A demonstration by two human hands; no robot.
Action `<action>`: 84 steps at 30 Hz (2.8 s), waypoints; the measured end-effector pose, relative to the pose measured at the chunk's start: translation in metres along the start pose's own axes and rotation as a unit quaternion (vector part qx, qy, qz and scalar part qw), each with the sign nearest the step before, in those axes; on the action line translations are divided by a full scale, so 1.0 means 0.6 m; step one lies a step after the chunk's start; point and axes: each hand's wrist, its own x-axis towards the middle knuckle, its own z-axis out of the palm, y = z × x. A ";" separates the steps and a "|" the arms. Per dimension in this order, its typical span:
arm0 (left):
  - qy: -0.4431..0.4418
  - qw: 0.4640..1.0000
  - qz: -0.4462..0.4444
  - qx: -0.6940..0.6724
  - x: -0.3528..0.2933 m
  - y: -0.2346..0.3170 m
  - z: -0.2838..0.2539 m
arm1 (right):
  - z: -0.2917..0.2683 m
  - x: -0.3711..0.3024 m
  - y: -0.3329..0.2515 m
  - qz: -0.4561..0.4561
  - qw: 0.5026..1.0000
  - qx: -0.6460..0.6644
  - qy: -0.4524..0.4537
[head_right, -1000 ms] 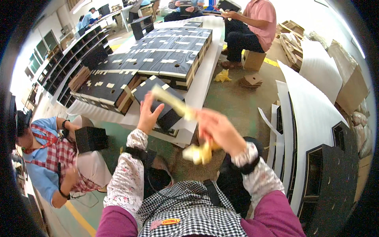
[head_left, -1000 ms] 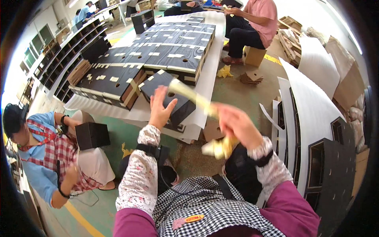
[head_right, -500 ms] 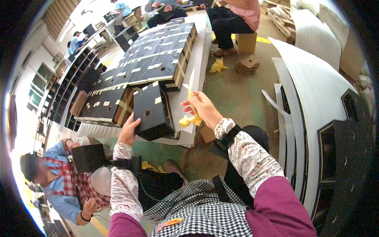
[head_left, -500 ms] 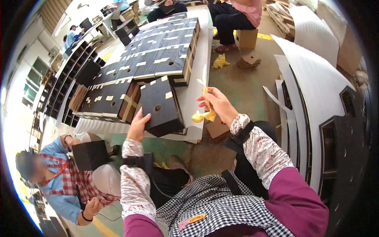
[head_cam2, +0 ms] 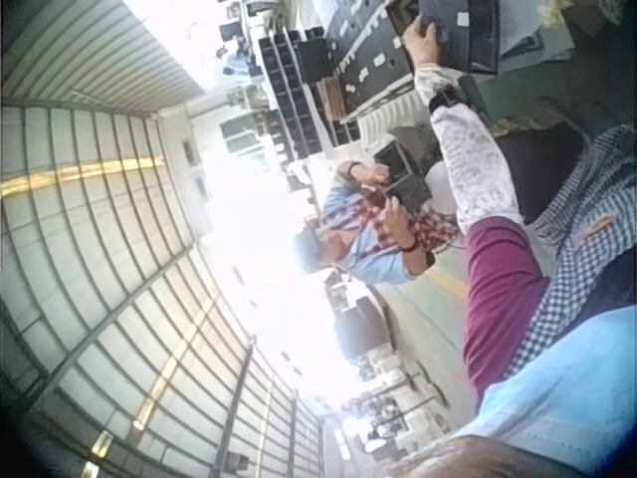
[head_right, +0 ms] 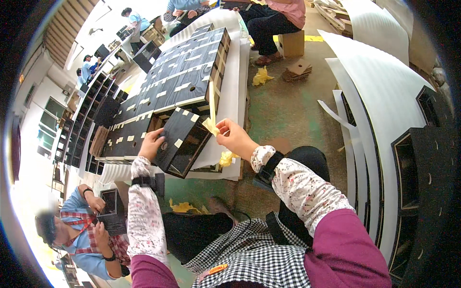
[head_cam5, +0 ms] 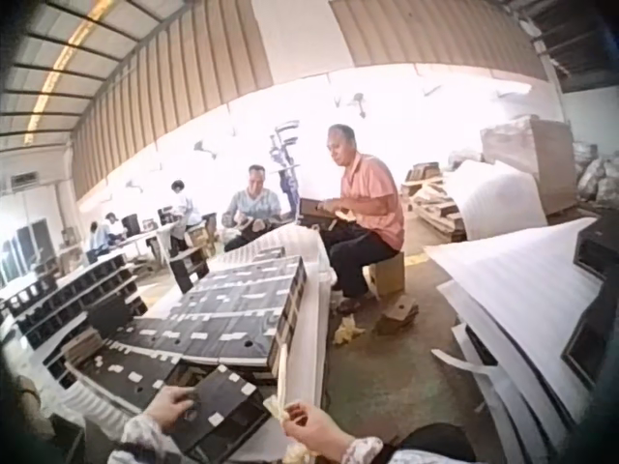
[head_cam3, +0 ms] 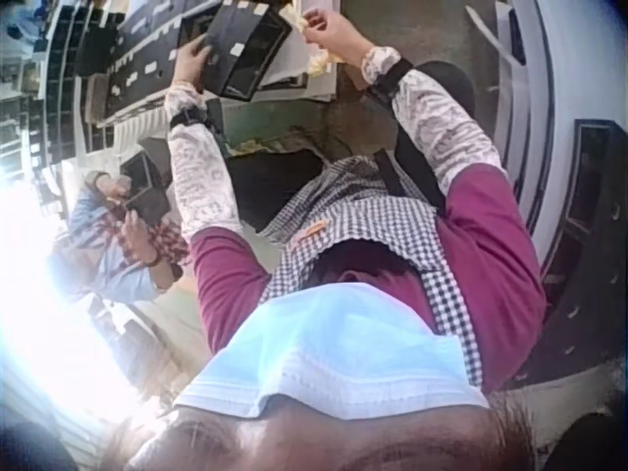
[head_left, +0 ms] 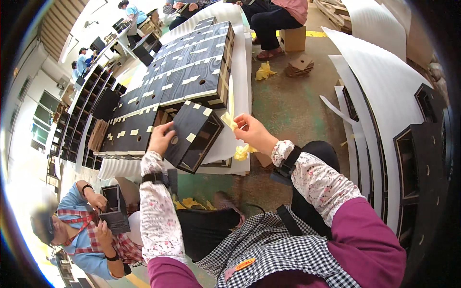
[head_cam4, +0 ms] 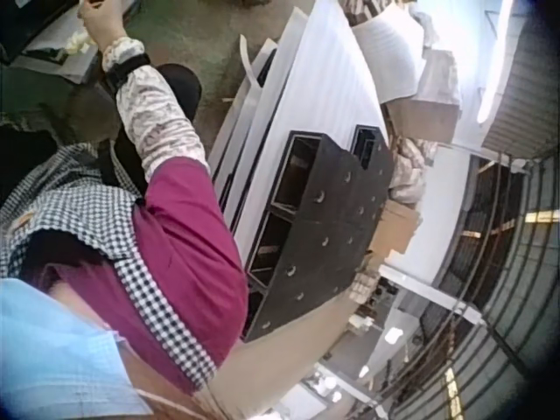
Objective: The person sits on the floor in a workshop and assembles small black wooden boxes. They use a yellow cloth to wipe the surfaces and edges of the boxes, then apply small pieces of tape to the corners and seams. The person handles the boxes one at a time, placing them on a white sheet on the floor.
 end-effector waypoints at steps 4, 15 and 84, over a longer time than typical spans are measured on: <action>0.058 0.993 0.092 0.048 -0.045 0.120 0.078 | -0.006 0.010 0.028 -0.048 0.998 -0.027 0.004; 0.202 0.970 0.090 0.103 -0.076 0.126 0.116 | 0.010 -0.015 -0.003 0.020 0.990 -0.105 -0.095; 0.223 0.964 0.049 0.134 -0.114 0.088 0.102 | 0.159 0.064 -0.017 -0.384 0.749 -0.536 -0.062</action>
